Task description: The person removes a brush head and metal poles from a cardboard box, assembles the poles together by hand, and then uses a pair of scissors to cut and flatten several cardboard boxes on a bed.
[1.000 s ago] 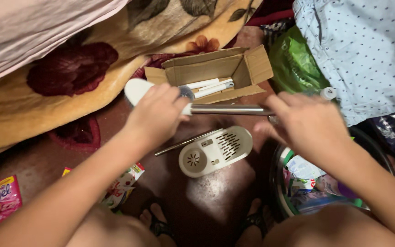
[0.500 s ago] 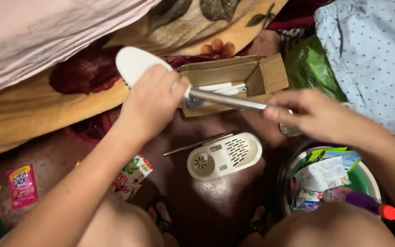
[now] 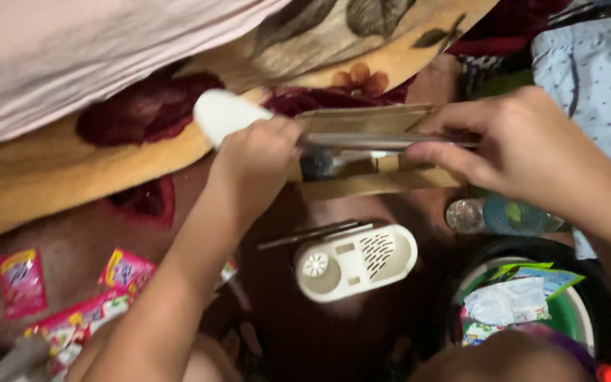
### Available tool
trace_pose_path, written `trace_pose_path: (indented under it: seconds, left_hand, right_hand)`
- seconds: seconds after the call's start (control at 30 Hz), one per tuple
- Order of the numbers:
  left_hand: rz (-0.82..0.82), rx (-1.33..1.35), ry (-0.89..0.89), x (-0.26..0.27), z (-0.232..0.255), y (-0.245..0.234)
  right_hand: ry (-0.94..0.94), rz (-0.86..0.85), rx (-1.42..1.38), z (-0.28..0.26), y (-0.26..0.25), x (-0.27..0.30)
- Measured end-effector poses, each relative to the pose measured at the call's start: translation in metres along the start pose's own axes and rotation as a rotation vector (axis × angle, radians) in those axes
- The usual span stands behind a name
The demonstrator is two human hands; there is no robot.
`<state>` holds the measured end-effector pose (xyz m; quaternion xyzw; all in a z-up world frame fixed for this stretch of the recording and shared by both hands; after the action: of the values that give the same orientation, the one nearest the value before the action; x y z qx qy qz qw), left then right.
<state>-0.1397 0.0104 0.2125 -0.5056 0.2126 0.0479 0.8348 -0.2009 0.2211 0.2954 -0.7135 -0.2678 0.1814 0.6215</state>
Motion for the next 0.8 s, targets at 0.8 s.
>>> trace_pose_path:
  seconds: [0.8]
  left_hand:
    - [-0.262, 0.113, -0.330, -0.005, -0.050, 0.013]
  right_hand:
    - [-0.245, -0.525, 0.274, 0.101, 0.406, -0.125]
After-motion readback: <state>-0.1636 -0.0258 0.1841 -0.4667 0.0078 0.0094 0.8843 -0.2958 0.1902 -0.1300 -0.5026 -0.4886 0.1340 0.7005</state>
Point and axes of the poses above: each hand's wrist, its own x-axis away from the middle knuckle, its own y-axis out of the palm, z = x × y, the point moved 8 cm from there along -x, towards the middle knuckle, and after that the axes turned 6 degrees about z, right-handed, at the moved point
